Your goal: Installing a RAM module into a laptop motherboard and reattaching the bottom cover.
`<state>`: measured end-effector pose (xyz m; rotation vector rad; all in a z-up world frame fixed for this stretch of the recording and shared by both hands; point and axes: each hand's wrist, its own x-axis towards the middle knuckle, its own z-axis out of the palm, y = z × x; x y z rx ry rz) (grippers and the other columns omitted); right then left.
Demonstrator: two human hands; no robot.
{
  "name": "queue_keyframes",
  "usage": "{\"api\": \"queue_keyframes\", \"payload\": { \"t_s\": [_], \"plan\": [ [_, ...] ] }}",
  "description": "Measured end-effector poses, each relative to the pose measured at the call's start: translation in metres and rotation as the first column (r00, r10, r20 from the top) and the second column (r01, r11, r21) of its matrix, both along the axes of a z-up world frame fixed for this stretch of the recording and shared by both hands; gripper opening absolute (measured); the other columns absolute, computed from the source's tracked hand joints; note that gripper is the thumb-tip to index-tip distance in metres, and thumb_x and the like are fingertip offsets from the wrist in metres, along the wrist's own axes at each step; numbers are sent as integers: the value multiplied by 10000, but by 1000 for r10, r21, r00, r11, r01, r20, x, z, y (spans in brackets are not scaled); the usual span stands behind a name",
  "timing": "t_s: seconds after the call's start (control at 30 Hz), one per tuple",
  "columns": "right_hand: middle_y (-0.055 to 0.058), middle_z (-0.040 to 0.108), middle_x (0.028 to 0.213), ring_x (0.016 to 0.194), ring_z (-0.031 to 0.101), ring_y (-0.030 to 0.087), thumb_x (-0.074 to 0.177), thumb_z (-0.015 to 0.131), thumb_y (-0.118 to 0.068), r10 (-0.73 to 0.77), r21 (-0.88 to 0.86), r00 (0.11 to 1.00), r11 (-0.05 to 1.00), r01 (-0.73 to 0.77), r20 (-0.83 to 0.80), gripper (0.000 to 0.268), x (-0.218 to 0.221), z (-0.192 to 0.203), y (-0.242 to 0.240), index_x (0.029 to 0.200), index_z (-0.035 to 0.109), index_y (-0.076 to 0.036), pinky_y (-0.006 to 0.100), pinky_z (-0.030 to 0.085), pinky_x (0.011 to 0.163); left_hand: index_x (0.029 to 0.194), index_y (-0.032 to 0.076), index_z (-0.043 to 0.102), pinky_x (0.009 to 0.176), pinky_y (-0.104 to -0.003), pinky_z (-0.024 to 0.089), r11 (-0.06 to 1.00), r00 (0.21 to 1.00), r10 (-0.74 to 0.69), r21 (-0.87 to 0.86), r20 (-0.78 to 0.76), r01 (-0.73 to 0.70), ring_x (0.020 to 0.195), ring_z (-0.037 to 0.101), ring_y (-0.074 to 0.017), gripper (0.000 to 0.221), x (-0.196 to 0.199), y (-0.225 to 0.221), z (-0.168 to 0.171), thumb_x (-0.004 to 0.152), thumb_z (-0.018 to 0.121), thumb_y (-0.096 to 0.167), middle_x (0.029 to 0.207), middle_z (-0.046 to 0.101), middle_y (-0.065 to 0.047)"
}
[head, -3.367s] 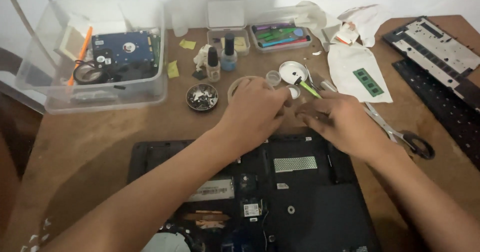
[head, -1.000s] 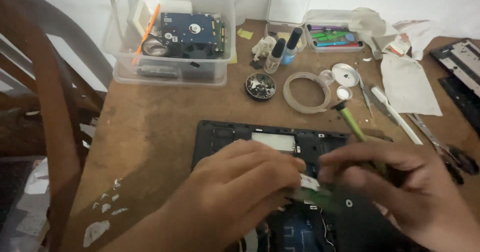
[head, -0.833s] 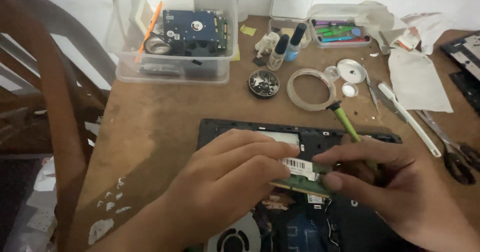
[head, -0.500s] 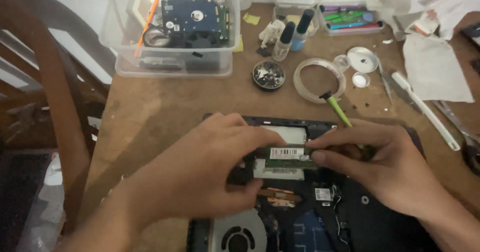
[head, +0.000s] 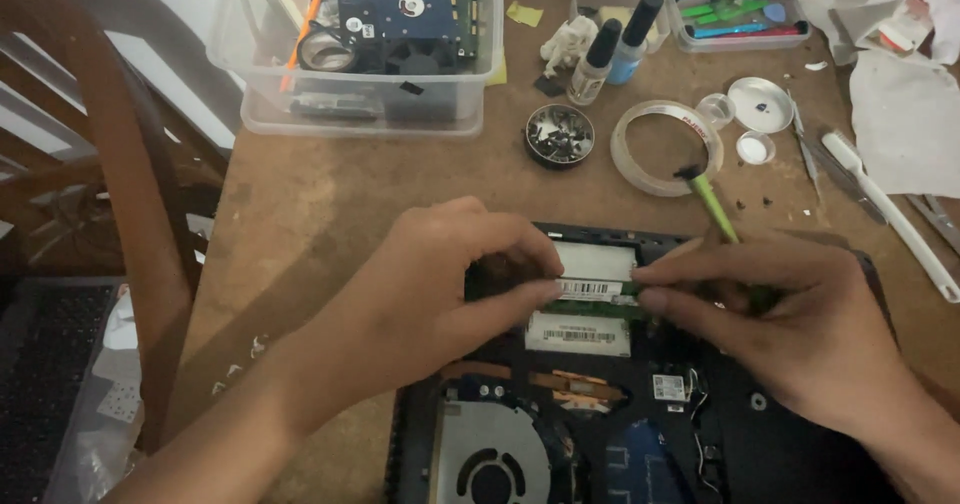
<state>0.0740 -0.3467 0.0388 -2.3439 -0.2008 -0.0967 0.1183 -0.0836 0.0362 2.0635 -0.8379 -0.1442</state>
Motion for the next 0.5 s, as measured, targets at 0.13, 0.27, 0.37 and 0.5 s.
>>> {"api": "queue_keyframes", "payload": {
  "t_s": [0.13,0.27,0.37,0.5],
  "plan": [
    [25,583,512,473,316,93,746,865,-77,47,40,998,998,-49,50,167,-2,7,3,914,858,-74,274,249,447,935,171,758,678,-226,542,983,988,122,-126,-93,-133,721,690,-61,70,-8,-7,-2,880,733,207,803,743,39],
    [28,609,583,525,451,129,668,943,-116,96,65,992,994,-91,-83,212,-6,-3,-12,870,879,-112,301,383,495,965,100,747,567,-197,486,908,932,149,-327,-331,-262,643,585,-37,95,-17,-19,-1,903,726,168,773,708,26],
    [43,805,750,568,447,135,635,984,-100,107,164,971,984,-72,-214,127,-7,1,-7,698,879,-67,320,368,498,1089,64,682,595,-196,501,855,850,31,-426,-526,-295,657,625,-61,246,-19,-26,-6,873,764,147,844,772,-47],
    [27,639,605,473,317,77,770,837,-154,47,153,998,987,-39,-48,232,-11,0,-3,979,867,-57,260,258,419,1169,68,616,550,-223,490,865,765,-83,-427,-639,-263,625,620,-75,413,-24,-29,-1,810,809,137,797,748,-39]
  ]
}}
